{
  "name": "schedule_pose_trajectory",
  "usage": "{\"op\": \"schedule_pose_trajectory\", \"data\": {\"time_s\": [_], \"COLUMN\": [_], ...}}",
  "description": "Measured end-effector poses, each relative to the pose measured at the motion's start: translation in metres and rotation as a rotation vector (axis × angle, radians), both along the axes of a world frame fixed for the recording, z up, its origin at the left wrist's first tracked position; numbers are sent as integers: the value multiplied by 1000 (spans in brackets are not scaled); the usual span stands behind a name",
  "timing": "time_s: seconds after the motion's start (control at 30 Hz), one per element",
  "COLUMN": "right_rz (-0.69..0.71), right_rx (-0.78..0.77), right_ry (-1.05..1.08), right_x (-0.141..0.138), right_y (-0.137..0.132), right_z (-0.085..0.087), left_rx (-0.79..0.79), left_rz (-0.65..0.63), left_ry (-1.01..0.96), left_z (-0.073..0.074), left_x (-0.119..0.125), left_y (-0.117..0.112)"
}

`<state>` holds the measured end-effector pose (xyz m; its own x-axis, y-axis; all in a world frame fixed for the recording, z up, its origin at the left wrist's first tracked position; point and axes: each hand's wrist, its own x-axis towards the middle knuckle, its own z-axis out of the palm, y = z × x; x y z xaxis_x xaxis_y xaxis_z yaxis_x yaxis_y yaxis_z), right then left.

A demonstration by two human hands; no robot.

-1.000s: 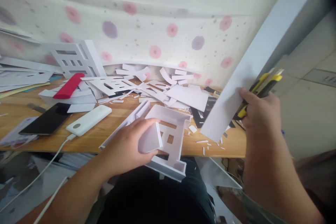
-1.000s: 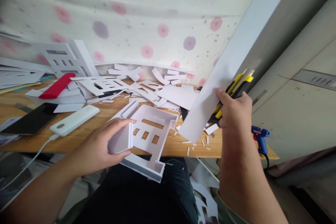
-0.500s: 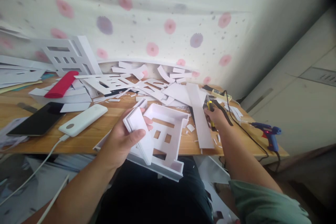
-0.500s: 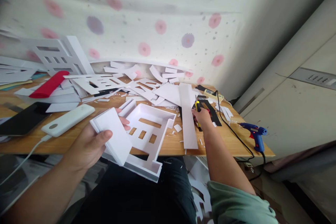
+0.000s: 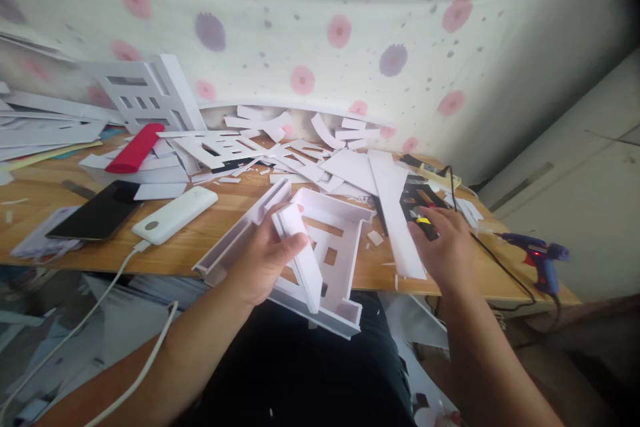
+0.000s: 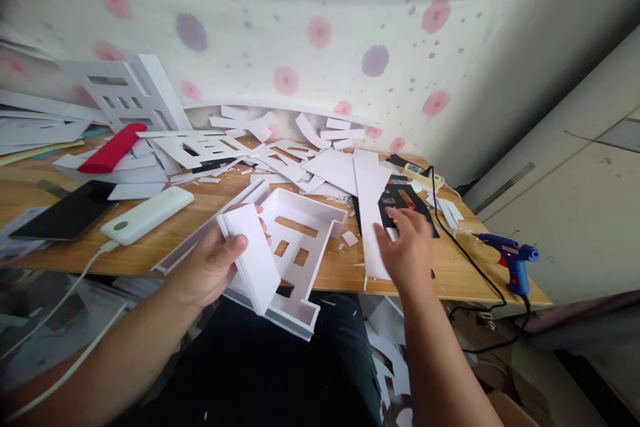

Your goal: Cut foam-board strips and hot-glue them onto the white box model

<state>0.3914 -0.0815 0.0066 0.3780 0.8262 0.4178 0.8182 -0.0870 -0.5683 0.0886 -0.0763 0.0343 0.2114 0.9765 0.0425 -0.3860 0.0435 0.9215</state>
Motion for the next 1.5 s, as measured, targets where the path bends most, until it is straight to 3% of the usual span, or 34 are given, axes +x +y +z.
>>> {"op": "schedule_pose_trajectory", "data": {"time_s": [0.03, 0.1, 0.13, 0.2, 0.3, 0.47, 0.67, 0.83, 1.03, 1.13, 1.2, 1.33, 1.4, 1.5], "right_rz": [166, 707, 850, 978, 1018, 1011, 1046, 988, 1166, 1127, 1047, 895, 855, 884], "right_rx": [4, 0, 10, 37, 32, -13, 188, 286, 310, 374, 389, 393, 383, 341], "right_ry": [27, 248, 291, 320, 386, 454, 212, 263, -80, -91, -47, 15, 23, 21], "right_x": [-20, -60, -77, -103, -119, -119, -120, -90, -66, -64, -60, -49, -46, -47], "right_y": [-7, -18, -22, -25, -23, -24, -27, -33, -59, -68, -71, -72, -71, -67], "right_z": [9, 26, 33, 42, 45, 44, 53, 53, 67, 65, 59, 54, 56, 61], "left_rx": [32, 94, 118, 138, 159, 246, 205, 72, -42, -79, 9, 453, 647, 877], "left_rz": [-51, -122, -150, -212, -261, -238, -166, -4, 198, 275, 349, 492, 369, 64], "left_ry": [30, 79, 93, 99, 109, 221, 252, 125, -75, -77, 46, 453, 706, 1086], "left_z": [1, 4, 5, 6, 5, 1, 5, 11, 16, 10, 5, 6, 14, 28], "left_x": [3, 8, 11, 14, 12, 4, 3, -4, -16, -21, -26, -46, -54, -55], "left_y": [-1, -3, -3, -5, -5, -4, -6, -6, 8, 13, 17, 21, 18, 7]}}
